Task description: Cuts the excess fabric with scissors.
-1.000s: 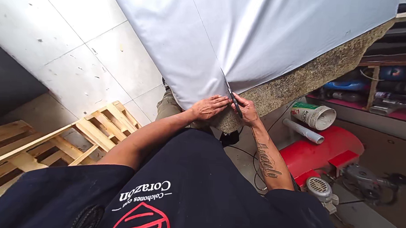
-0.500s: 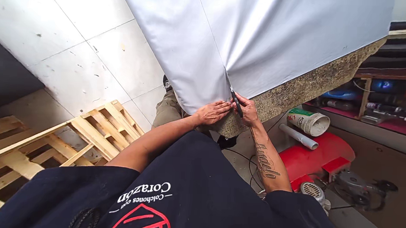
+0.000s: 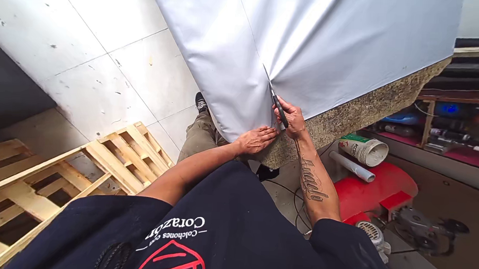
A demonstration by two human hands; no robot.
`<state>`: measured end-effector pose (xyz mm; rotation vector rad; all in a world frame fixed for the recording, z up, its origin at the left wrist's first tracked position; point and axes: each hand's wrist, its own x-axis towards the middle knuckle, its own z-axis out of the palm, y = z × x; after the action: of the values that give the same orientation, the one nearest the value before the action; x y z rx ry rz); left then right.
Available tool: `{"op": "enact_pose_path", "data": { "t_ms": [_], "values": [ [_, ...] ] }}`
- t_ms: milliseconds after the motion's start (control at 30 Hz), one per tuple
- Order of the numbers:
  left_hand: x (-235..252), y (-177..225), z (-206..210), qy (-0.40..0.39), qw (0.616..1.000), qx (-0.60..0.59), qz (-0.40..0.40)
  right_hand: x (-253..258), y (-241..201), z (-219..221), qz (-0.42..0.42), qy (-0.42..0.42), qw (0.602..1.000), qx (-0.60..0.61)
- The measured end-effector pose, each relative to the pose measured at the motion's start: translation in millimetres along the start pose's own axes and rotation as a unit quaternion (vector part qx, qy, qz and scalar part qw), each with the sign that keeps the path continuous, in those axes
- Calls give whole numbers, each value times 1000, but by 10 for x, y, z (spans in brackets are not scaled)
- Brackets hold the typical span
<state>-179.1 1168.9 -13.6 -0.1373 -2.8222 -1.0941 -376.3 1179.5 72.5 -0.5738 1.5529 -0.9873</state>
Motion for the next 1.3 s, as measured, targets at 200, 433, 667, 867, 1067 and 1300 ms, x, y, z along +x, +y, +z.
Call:
{"op": "enact_pose_path", "data": {
  "t_ms": [200,433,667,867,1067,1300],
  "values": [
    [-6,-8,30,19,1000,-2,6,79,-71,59,-3,-4,999,36],
    [-4,-31,-1,22,1000,-12,5,345,-263,188,-11,-1,999,45],
    [-2,-21,4,16,999,-31,4,648,-508,319,-30,-9,999,17],
    [-1,-32,5,12,999,-43,5,772,-529,375,-29,-9,998,50],
    [1,-50,-52,0,998,-60,2,1041,-786,495,-45,-7,998,41],
    [8,-55,-89,-24,996,-82,6,1336,-970,594,-48,-12,998,31]
  ]
}}
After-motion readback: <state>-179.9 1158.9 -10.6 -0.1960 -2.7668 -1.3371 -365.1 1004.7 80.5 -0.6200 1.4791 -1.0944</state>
